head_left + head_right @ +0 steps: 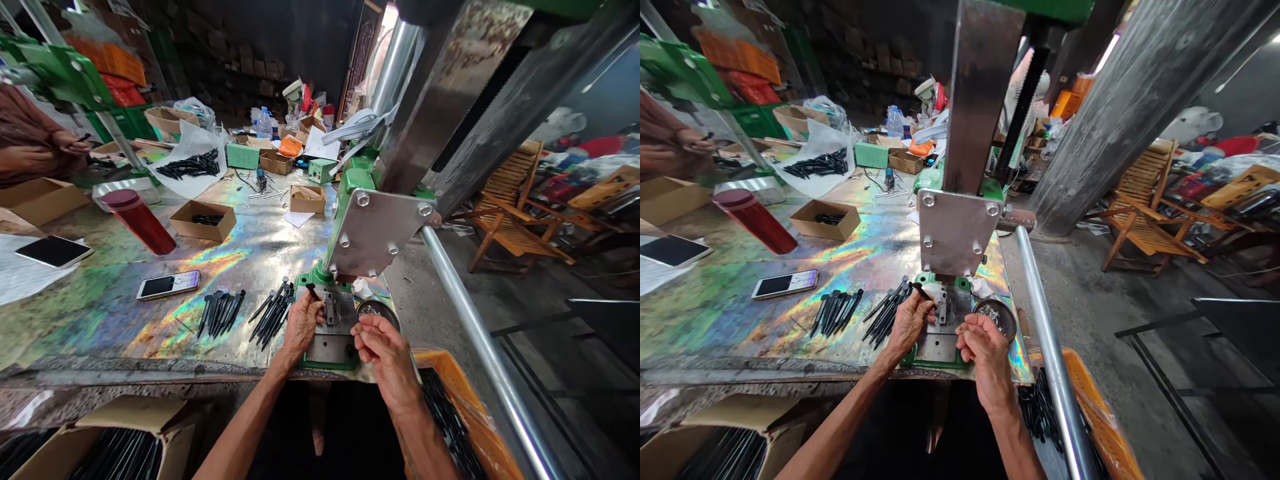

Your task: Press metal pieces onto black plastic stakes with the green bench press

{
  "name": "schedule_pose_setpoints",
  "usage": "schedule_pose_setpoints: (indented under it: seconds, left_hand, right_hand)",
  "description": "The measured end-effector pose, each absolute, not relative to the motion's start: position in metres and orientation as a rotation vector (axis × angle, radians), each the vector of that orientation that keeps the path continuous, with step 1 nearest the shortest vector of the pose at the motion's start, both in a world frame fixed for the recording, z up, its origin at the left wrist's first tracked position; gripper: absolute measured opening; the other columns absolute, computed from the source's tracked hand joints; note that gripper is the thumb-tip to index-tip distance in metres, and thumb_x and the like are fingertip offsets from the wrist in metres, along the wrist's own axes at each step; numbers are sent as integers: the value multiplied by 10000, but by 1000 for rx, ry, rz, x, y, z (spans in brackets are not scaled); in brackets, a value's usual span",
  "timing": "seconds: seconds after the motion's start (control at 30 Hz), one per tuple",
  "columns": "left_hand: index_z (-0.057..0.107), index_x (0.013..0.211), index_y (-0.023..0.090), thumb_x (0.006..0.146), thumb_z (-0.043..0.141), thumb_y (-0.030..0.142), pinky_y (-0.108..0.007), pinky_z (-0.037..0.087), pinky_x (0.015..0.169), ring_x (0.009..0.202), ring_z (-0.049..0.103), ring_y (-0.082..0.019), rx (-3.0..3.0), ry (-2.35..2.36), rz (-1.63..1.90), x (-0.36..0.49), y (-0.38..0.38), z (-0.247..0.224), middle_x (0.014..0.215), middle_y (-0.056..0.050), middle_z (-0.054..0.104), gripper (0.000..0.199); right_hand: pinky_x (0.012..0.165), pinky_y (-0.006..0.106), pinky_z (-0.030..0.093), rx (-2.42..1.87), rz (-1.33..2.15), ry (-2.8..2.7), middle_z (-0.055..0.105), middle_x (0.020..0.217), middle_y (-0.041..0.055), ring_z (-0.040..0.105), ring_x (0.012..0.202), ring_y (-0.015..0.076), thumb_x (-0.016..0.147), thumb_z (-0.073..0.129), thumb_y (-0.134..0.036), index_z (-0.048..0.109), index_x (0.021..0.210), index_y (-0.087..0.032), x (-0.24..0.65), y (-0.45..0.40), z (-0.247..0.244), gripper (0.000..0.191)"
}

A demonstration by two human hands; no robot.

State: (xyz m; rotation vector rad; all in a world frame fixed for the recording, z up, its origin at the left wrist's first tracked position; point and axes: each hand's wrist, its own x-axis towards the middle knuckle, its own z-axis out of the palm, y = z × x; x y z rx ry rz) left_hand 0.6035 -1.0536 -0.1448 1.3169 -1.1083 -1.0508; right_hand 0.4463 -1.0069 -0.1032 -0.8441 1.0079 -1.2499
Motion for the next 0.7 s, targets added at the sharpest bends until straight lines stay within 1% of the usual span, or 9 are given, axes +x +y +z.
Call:
schedule_pose_setpoints:
  seconds: [0.23, 0.4, 0.5, 0.57, 0.7]
  left_hand:
    - [548, 822, 181, 766, 490, 303, -206, 452, 515, 494, 520, -77, 1335, -1173, -1032, 605, -1059, -153, 706, 28, 568, 146]
    - [554, 846, 179, 774, 492, 302, -203, 462, 515, 505, 516, -77, 1311, -1175, -1049, 606, -1061, -156, 711, 21, 568, 156]
    - [560, 843, 173, 763, 499, 291, -212, 470, 514, 498, 521, -80, 1314, -1181, -1052, 606, -1061, -154, 715, 15, 575, 155]
    - [562, 841, 173, 756, 500, 280, -215, 474, 517, 494, 523, -79, 1317, -1197, -1044, 606, -1060, -151, 724, 13, 580, 150]
    - [547, 815, 178, 755, 486, 268, -205, 465, 527, 497, 516, -80, 1340, -1244, -1032, 607, -1060, -146, 686, 28, 558, 124]
  right_hand:
    - [480, 185, 350, -827, -1346, 986, 621, 798, 56, 468, 580, 107, 749, 729, -255, 626, 911, -172, 416, -983, -60, 209]
    - [460, 191, 377, -856, -1433, 976, 626, 816, 60, 501, 571, 112, 730, 764, -240, 668, 929, -213, 406, -978, -39, 223]
    - [457, 187, 382, -861, -1457, 995, 616, 796, 51, 499, 563, 108, 728, 768, -238, 681, 901, -223, 404, -973, -28, 193]
    - [441, 184, 369, -858, -1465, 1013, 606, 764, 43, 481, 539, 103, 722, 769, -244, 681, 874, -225, 406, -970, -22, 177]
    - [368, 191, 288, -834, -1419, 1021, 586, 719, 34, 412, 449, 93, 686, 783, -270, 671, 855, -230, 407, -964, -15, 206]
